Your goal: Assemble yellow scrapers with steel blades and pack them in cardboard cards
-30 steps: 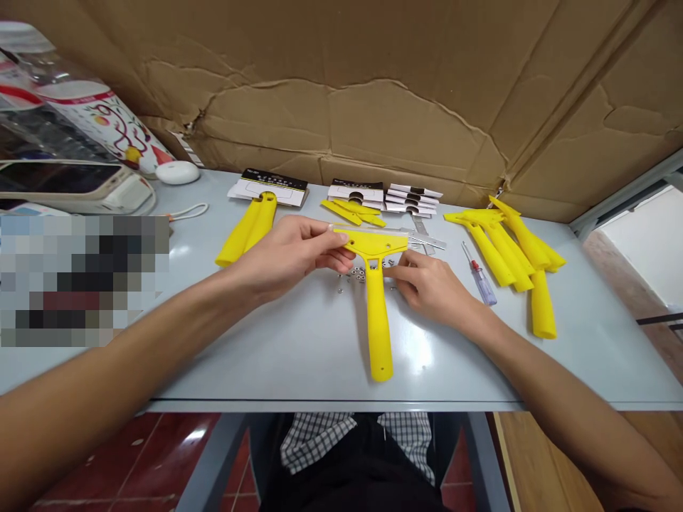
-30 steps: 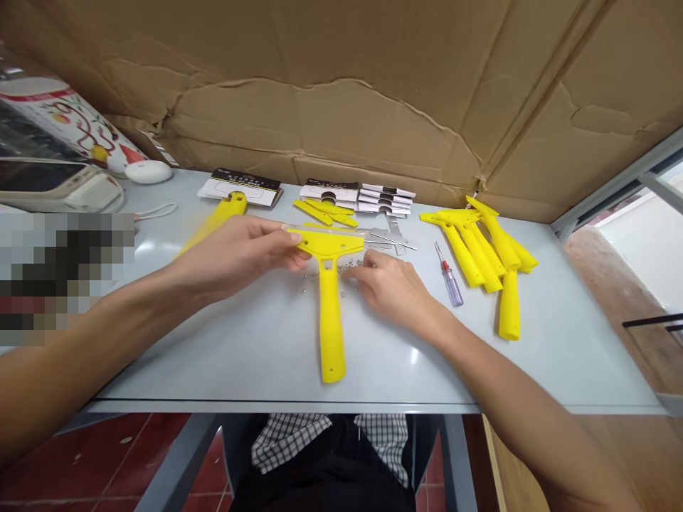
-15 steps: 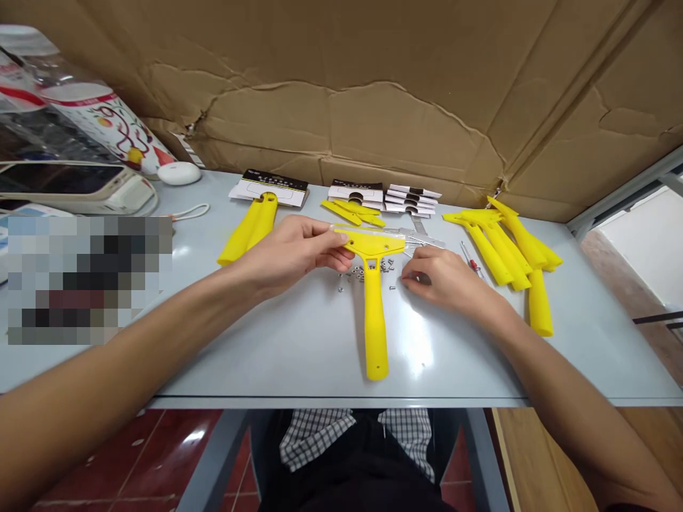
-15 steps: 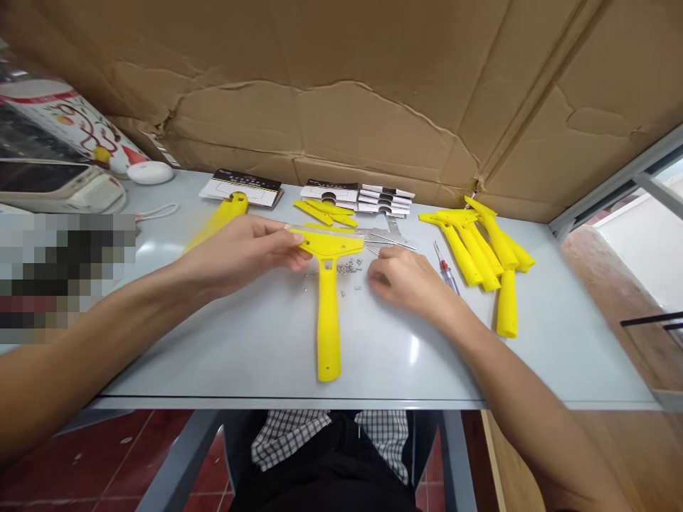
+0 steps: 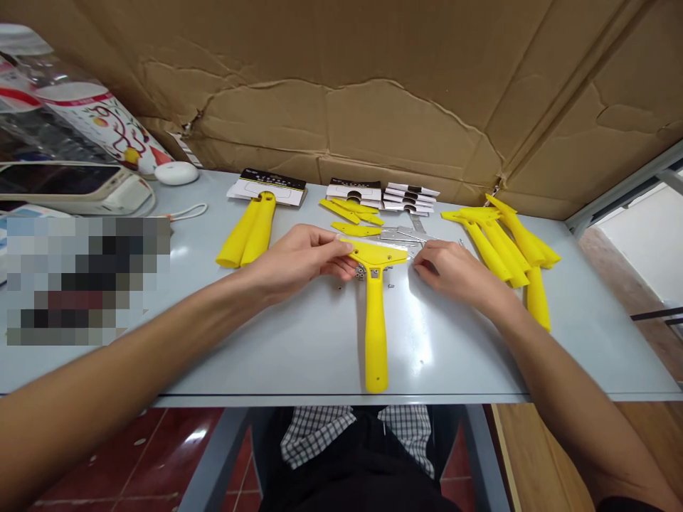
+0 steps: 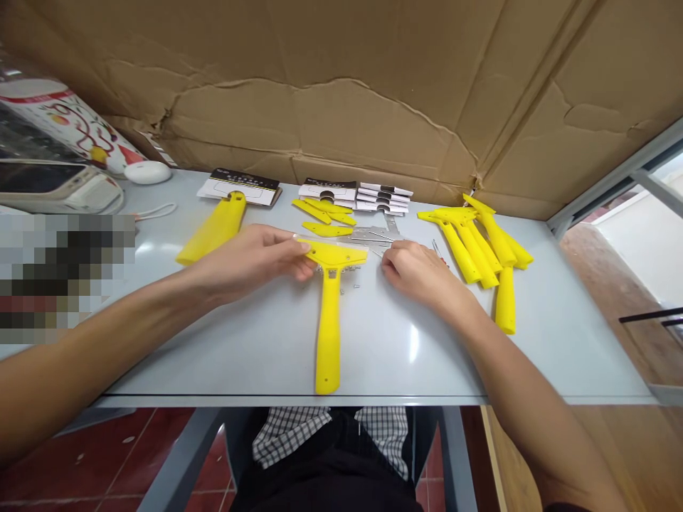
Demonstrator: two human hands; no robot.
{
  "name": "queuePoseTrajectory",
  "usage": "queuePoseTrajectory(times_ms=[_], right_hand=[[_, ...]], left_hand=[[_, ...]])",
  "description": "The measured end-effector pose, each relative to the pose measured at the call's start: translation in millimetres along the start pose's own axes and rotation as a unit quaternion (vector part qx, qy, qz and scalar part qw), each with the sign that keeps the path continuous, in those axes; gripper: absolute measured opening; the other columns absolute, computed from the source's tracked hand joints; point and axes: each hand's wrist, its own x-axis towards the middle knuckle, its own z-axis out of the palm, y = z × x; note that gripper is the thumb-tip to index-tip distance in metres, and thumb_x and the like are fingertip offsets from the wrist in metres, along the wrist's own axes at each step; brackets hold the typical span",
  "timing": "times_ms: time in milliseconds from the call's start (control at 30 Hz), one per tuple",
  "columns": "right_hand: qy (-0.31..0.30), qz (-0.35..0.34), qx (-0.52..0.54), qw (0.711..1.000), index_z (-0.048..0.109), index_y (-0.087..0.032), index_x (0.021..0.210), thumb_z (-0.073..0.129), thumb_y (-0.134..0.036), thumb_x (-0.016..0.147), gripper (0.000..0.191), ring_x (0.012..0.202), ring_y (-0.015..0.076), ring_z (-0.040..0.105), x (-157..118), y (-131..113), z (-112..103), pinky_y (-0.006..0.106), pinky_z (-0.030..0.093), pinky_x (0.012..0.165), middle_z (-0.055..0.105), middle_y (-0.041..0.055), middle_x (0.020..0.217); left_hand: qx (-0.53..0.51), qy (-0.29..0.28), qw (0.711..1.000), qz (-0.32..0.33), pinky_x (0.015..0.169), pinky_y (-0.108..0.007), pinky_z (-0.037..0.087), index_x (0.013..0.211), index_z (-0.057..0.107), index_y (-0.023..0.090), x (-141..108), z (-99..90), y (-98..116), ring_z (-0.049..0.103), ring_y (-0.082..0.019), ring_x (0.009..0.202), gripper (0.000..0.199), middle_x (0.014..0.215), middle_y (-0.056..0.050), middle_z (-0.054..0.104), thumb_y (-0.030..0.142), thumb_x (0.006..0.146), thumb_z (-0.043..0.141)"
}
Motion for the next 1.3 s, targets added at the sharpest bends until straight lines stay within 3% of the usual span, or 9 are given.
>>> queuePoseTrajectory(times_ms=[167, 267, 367, 467, 600, 767, 967, 1300], right_hand=[[0.023, 0.018, -0.017, 0.999, 0.075, -0.019, 0.091, 0.054, -0.017, 0.103, 0.025, 0.089, 0.0255, 0.067, 1, -1, -1, 0.038, 0.042, 0.075, 0.077, 0.0117, 0.102], [0.093, 0.018, 0.086, 0.992, 0.076, -0.020, 0.093, 0.059, -0.021, 0.102, 0.019, 0.084, 0.0219, 0.065, 3, 2, -5, 0.037, 0.044, 0.076, 0.076, 0.0079, 0.095], [0.147, 0.040, 0.230, 0.961, 0.076, -0.021, 0.094, 0.065, -0.034, 0.102, 0.019, 0.080, 0.0198, 0.064, 5, -1, -11, 0.035, 0.048, 0.072, 0.075, 0.0054, 0.091], [0.158, 0.046, 0.330, 0.930, 0.078, -0.023, 0.095, 0.070, -0.044, 0.101, 0.024, 0.091, 0.0220, 0.068, 5, -9, -13, 0.036, 0.052, 0.075, 0.076, 0.0071, 0.100], [0.129, 0.028, 0.387, 0.913, 0.082, -0.025, 0.094, 0.077, -0.046, 0.098, 0.022, 0.113, 0.0257, 0.069, 4, -23, -6, 0.039, 0.057, 0.083, 0.074, 0.0100, 0.121], [0.078, 0.009, 0.370, 0.926, 0.084, -0.024, 0.098, 0.074, -0.041, 0.100, 0.020, 0.110, 0.0246, 0.070, 1, -41, 4, 0.043, 0.060, 0.086, 0.072, 0.0114, 0.131], [0.109, -0.041, 0.317, 0.941, 0.082, -0.025, 0.095, 0.074, -0.031, 0.101, 0.012, 0.115, 0.0247, 0.072, -1, -54, 9, 0.050, 0.056, 0.107, 0.075, 0.0081, 0.124], [0.120, -0.047, 0.292, 0.948, 0.082, -0.025, 0.094, 0.075, -0.029, 0.099, 0.009, 0.112, 0.0249, 0.073, -1, -56, 11, 0.047, 0.056, 0.104, 0.076, 0.0076, 0.121]], left_hand=[[-0.003, 0.008, 1.000, -0.009, 0.078, -0.033, 0.070, 0.070, 0.083, 0.014, 0, 2.0, -2, 0.078, -0.020, 0.067, 0.029, 0.075, -0.014, 0.083, 0.021, 0.097, 0.075], [-0.005, 0.002, 1.000, -0.013, 0.074, -0.030, 0.068, 0.071, 0.084, 0.015, -6, 7.1, -3, 0.078, -0.019, 0.066, 0.030, 0.074, -0.012, 0.083, 0.022, 0.098, 0.075], [-0.006, -0.023, 1.000, -0.017, 0.074, -0.028, 0.067, 0.071, 0.084, 0.016, -15, 15.3, -4, 0.078, -0.017, 0.066, 0.031, 0.073, -0.011, 0.083, 0.023, 0.100, 0.074], [-0.010, -0.048, 0.998, -0.030, 0.073, -0.026, 0.066, 0.072, 0.083, 0.016, -21, 23.6, -7, 0.078, -0.016, 0.067, 0.033, 0.075, -0.010, 0.084, 0.022, 0.103, 0.072], [-0.018, -0.073, 0.997, -0.032, 0.071, -0.025, 0.065, 0.077, 0.083, 0.015, -24, 29.7, -15, 0.078, -0.015, 0.066, 0.031, 0.079, -0.010, 0.085, 0.023, 0.104, 0.070], [-0.023, -0.085, 0.996, -0.006, 0.075, -0.025, 0.065, 0.080, 0.082, 0.016, -27, 30.6, -21, 0.079, -0.015, 0.071, 0.030, 0.082, -0.009, 0.086, 0.025, 0.105, 0.069], [-0.016, -0.094, 0.995, 0.016, 0.078, -0.030, 0.067, 0.083, 0.082, 0.017, -28, 31.1, -27, 0.080, -0.018, 0.074, 0.027, 0.083, -0.010, 0.085, 0.035, 0.101, 0.075], [-0.023, -0.104, 0.994, 0.022, 0.079, -0.031, 0.066, 0.085, 0.081, 0.018, -26, 31.1, -29, 0.079, -0.019, 0.075, 0.027, 0.083, -0.009, 0.084, 0.040, 0.101, 0.077]])
